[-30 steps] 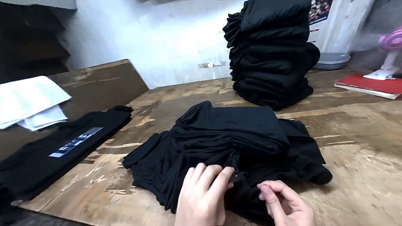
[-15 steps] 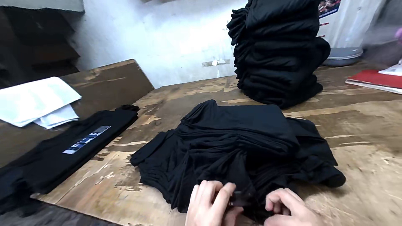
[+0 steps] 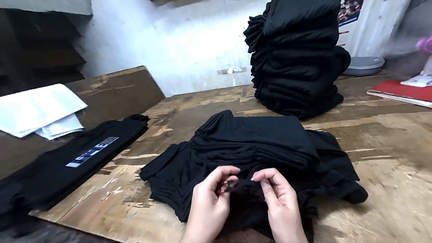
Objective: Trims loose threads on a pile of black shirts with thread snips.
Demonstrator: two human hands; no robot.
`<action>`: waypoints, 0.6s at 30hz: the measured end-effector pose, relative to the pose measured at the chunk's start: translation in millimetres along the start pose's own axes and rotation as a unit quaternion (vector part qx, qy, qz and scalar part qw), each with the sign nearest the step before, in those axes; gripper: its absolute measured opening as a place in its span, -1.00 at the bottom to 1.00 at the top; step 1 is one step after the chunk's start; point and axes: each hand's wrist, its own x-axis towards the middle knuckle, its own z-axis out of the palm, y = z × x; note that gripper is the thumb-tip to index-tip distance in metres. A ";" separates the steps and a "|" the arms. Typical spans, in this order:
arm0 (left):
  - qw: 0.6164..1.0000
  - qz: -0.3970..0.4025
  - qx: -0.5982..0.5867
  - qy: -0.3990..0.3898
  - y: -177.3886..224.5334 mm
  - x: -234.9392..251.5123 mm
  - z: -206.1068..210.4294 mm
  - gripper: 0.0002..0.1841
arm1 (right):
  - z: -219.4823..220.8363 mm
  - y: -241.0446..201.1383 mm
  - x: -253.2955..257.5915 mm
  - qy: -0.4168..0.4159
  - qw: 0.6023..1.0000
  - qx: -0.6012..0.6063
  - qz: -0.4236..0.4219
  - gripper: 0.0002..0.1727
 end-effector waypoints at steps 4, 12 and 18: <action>0.998 -0.048 -0.048 -0.008 -3.5 6.7 -0.7 -0.80 | -9.6 -8.8 -15.1 -0.049 0.975 -0.201 -0.082 -0.73; 0.996 0.066 0.030 -0.047 16.9 -32.0 -11.6 -0.55 | -59.7 -54.1 -57.8 0.021 0.983 -0.180 -0.017 -0.90; 0.926 0.237 0.281 0.086 25.4 -58.5 7.2 -0.79 | -67.7 -57.7 -60.8 -0.004 0.996 -0.078 0.051 -0.89</action>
